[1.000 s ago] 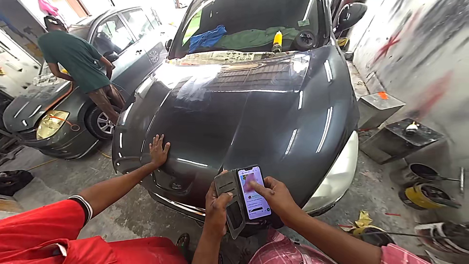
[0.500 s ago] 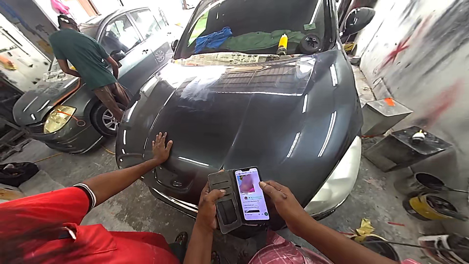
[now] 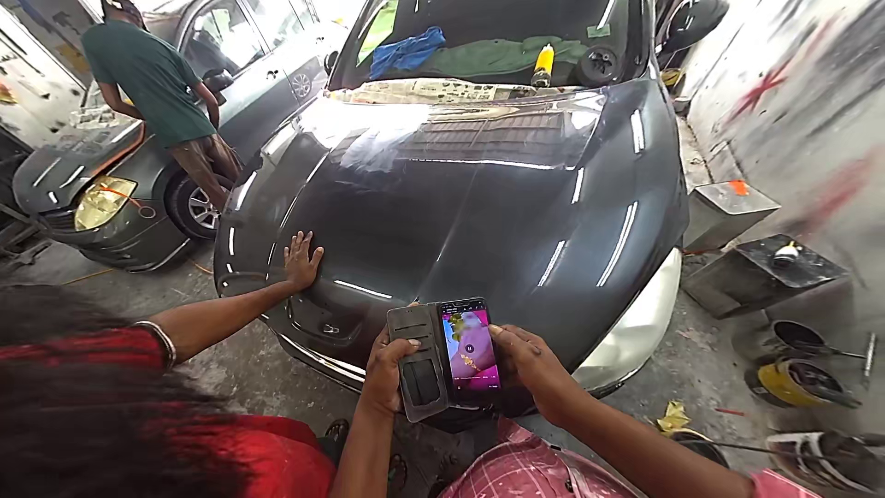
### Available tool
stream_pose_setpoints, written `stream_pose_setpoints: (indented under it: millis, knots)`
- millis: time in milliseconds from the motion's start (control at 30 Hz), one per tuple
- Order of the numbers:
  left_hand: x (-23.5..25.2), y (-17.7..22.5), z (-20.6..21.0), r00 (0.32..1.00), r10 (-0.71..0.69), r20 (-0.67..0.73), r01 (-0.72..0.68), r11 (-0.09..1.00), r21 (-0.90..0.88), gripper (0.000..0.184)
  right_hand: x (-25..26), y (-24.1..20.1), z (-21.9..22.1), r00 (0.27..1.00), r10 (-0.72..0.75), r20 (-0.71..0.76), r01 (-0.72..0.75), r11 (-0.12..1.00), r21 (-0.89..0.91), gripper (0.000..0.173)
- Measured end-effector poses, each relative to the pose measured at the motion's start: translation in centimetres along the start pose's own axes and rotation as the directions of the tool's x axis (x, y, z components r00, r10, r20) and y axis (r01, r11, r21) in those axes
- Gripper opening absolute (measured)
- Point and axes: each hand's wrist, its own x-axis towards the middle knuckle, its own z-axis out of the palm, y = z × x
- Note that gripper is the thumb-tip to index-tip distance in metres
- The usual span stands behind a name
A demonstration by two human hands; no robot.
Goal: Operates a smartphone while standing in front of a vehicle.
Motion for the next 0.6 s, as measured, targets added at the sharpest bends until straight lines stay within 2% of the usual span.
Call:
stream_pose_setpoints:
  millis: [100,200,600]
  knots:
    - [-0.15,-0.02,0.34,1.0,-0.011,-0.019,0.011,1.0,-0.015,0.047,-0.2,-0.1,-0.07,1.0,0.014,0.0,-0.014,1.0,0.009,0.039]
    - [-0.21,0.03,0.4,1.0,-0.007,0.011,0.007,1.0,-0.019,0.052,-0.19,-0.09,-0.16,1.0,0.026,-0.009,-0.025,0.999,0.02,0.04]
    - [-0.01,-0.18,0.01,1.0,0.0,0.02,0.0,0.999,-0.04,0.053,-0.01,-0.03,-0.5,0.998,0.048,0.04,-0.051,0.997,0.064,0.041]
